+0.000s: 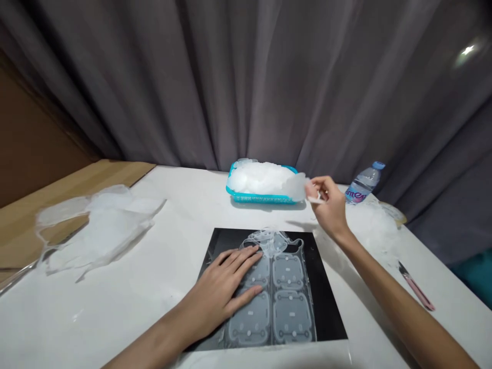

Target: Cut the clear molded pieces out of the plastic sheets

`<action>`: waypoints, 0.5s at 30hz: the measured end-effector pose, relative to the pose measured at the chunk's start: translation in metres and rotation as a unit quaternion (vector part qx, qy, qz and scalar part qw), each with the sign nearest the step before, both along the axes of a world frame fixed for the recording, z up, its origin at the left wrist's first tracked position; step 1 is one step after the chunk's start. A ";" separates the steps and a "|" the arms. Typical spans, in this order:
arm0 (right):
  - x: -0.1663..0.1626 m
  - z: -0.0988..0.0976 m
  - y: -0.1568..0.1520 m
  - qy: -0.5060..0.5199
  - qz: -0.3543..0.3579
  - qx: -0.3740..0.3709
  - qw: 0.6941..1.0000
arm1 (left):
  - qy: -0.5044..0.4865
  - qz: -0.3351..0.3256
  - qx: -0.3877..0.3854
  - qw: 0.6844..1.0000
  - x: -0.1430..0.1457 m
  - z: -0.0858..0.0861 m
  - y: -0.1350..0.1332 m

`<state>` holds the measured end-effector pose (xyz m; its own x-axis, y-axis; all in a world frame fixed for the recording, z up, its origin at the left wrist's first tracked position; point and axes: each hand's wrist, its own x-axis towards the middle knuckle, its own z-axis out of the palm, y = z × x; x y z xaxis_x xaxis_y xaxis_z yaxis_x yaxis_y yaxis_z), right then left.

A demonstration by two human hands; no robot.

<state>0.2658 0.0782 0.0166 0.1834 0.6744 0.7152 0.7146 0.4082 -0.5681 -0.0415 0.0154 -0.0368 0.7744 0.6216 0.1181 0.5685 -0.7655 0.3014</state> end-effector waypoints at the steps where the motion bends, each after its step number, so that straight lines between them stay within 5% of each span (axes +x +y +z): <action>1: 0.007 0.003 0.015 -0.006 -0.044 0.006 0.999 | 0.003 0.003 0.015 1.000 -0.001 -0.001 0.000; 3: 0.016 0.007 0.044 -0.045 -0.101 0.005 0.994 | 0.004 0.011 0.041 0.999 -0.003 -0.003 0.001; 7: 0.015 -0.005 0.074 -0.112 -0.082 -0.027 0.990 | -0.007 0.020 0.083 0.996 -0.005 -0.007 0.004; 15: 0.005 -0.024 0.064 -0.162 -0.015 -0.068 0.984 | -0.027 0.012 0.102 0.994 -0.005 -0.009 0.007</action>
